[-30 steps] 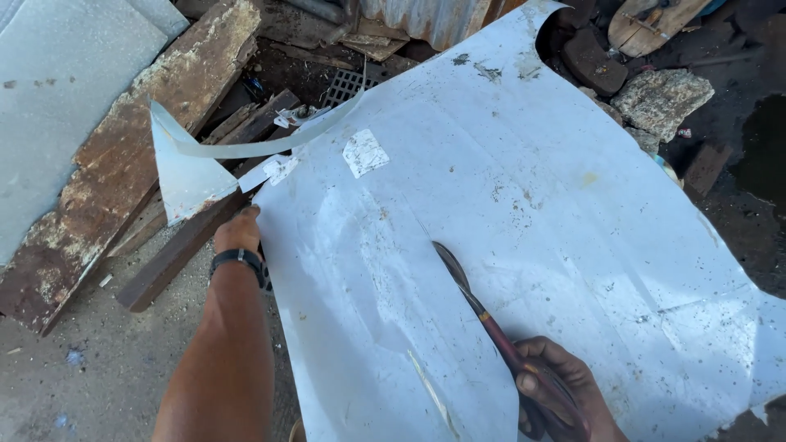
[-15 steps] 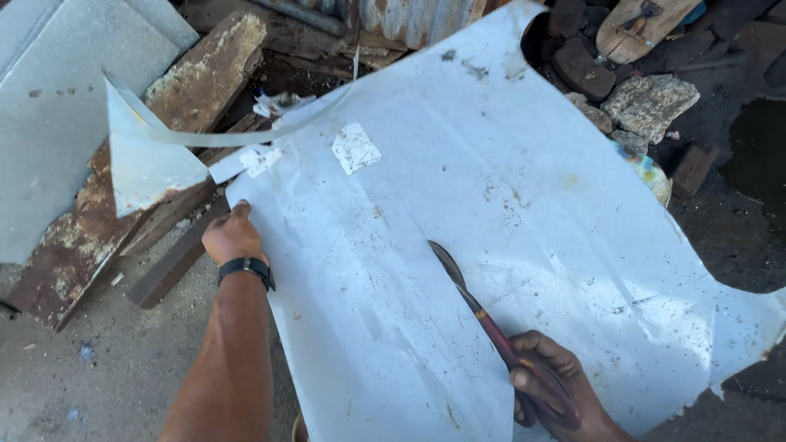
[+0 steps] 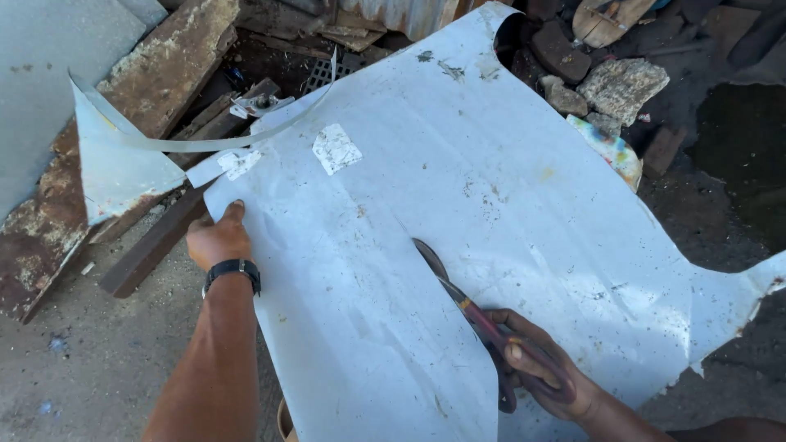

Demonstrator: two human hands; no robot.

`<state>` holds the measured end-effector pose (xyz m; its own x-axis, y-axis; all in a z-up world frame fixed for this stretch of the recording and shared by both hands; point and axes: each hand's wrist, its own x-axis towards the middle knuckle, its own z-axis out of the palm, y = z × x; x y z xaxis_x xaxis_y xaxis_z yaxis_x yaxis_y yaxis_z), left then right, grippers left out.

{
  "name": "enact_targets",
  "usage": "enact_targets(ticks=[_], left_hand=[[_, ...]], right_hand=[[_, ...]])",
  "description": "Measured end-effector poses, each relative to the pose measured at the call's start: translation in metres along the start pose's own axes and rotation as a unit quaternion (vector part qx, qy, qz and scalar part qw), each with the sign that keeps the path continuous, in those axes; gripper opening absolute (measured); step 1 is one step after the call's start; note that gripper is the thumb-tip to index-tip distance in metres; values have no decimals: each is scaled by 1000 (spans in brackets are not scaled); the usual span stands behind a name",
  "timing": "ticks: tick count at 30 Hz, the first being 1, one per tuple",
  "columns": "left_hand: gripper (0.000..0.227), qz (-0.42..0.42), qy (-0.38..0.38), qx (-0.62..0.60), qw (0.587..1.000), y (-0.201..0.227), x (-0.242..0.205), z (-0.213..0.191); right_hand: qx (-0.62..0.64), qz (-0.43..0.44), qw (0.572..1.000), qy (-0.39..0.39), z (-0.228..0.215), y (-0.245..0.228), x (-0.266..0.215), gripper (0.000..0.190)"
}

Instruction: The person cuts a large white sheet using shears, then places a smaller, paint-splattered sheet on top and traces its outline with a marker.

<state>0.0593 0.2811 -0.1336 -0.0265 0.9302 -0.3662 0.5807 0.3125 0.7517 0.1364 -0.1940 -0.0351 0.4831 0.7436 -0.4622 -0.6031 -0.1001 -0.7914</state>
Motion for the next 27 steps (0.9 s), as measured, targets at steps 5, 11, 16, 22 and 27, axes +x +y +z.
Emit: enact_targets(ticks=[5,11,16,22,27], left_hand=[[72,13,3,49,999,-1,6,1],[78,50,-31,156,986,-1,-18,0],[82,431,-63,190,880,-6,-127,15],[10,765,-426,-6,483,-15,-326,-56],[21,767,-525,151,337,-88,-334,-44]], right_hand=[[55,41,998,-7,-2,-2,5,69],[29,-28,999,-11,-11,24,5,66],[32,-29,999,-9,-14,30,6,62],[30,-42,999,-10,-14,31,5,48],[-37,-28,998,30,-6,21,1,46]])
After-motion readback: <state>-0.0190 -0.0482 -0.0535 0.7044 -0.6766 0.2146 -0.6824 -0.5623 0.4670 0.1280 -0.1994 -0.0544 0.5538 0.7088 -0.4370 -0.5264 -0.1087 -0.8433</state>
